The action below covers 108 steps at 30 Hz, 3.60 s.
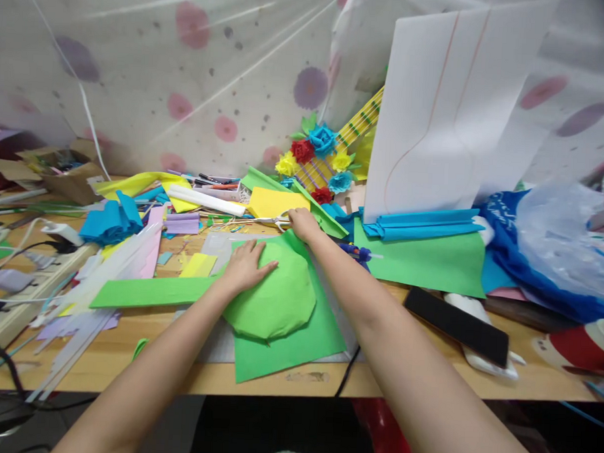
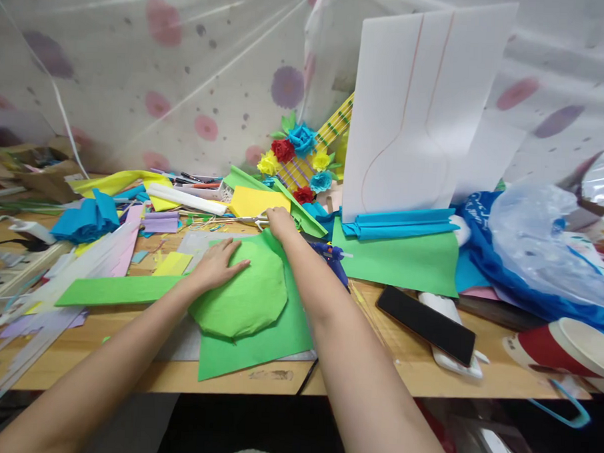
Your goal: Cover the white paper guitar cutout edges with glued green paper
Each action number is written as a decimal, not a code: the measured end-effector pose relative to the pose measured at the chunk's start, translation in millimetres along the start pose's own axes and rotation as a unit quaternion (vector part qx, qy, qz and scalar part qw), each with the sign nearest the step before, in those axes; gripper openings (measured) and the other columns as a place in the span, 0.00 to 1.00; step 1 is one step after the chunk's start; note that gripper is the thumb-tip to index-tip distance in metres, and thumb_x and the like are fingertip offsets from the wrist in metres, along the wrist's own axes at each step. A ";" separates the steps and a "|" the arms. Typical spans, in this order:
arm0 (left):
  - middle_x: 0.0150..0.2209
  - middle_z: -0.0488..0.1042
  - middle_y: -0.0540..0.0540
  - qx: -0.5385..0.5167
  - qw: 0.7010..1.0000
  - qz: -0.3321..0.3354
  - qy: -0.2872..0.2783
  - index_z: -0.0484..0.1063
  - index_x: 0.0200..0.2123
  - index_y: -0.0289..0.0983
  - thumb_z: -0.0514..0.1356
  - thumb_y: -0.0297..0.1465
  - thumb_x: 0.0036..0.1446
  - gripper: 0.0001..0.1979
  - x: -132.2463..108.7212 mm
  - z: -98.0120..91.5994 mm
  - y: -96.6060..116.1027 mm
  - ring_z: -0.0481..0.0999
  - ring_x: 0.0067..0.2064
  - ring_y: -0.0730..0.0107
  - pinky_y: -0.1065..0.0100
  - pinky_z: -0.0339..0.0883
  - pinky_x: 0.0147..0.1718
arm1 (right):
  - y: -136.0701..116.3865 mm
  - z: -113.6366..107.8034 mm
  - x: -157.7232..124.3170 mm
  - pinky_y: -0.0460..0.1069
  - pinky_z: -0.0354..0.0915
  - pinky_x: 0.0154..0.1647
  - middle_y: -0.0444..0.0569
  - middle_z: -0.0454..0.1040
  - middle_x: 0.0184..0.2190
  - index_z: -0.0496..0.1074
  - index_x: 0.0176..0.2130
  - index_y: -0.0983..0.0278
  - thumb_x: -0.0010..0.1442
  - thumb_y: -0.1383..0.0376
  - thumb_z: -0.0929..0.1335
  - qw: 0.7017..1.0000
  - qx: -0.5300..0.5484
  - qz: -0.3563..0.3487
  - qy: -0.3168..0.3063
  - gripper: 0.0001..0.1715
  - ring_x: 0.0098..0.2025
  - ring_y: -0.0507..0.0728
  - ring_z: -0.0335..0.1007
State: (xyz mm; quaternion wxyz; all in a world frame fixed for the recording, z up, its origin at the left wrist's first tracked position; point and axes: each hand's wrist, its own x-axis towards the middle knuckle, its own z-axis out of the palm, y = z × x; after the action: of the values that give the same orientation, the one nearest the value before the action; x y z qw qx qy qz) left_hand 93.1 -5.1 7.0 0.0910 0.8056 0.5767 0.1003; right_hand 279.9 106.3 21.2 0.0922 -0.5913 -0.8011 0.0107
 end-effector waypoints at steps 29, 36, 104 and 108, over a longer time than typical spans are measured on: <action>0.64 0.53 0.45 -0.063 0.990 -0.033 -0.124 0.52 0.63 0.37 0.36 0.45 0.60 0.33 26.4 -26.7 -56.2 0.54 0.64 0.63 0.61 0.47 0.61 | -39.3 10.7 -146.7 0.60 0.44 0.65 0.62 0.47 0.65 0.46 0.65 0.67 0.50 0.43 0.67 0.964 0.256 -0.058 -0.034 0.55 0.67 0.64 0.41; 0.62 0.59 0.45 -0.031 0.991 -0.021 -0.125 0.56 0.61 0.36 0.39 0.44 0.60 0.30 18.1 -24.6 -61.2 0.57 0.63 0.62 0.58 0.45 0.62 | -8.6 29.2 -122.7 0.56 0.55 0.60 0.61 0.61 0.59 0.54 0.59 0.68 0.60 0.59 0.61 0.929 0.338 0.136 0.073 0.31 0.60 0.59 0.57; 0.60 0.61 0.38 0.021 0.992 -0.050 -0.118 0.61 0.56 0.33 0.41 0.41 0.62 0.26 37.4 -11.3 -54.3 0.61 0.60 0.59 0.61 0.52 0.58 | 38.8 -40.9 48.2 0.54 0.62 0.48 0.55 0.70 0.44 0.57 0.48 0.65 0.57 0.70 0.61 0.884 0.235 0.312 0.257 0.18 0.47 0.59 0.68; 0.60 0.61 0.38 0.026 0.991 -0.050 -0.123 0.61 0.57 0.35 0.41 0.42 0.62 0.26 39.7 -11.3 -56.2 0.62 0.60 0.58 0.60 0.55 0.56 | 56.4 -57.5 44.2 0.55 0.62 0.47 0.57 0.69 0.42 0.56 0.47 0.67 0.53 0.74 0.60 0.865 0.216 0.342 0.297 0.20 0.46 0.61 0.67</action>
State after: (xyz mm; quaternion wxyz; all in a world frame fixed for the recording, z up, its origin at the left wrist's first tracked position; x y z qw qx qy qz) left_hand 51.3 50.7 5.4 0.1450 0.7840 0.6032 -0.0193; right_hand 329.9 159.9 76.5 0.4421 -0.7688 -0.4604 0.0385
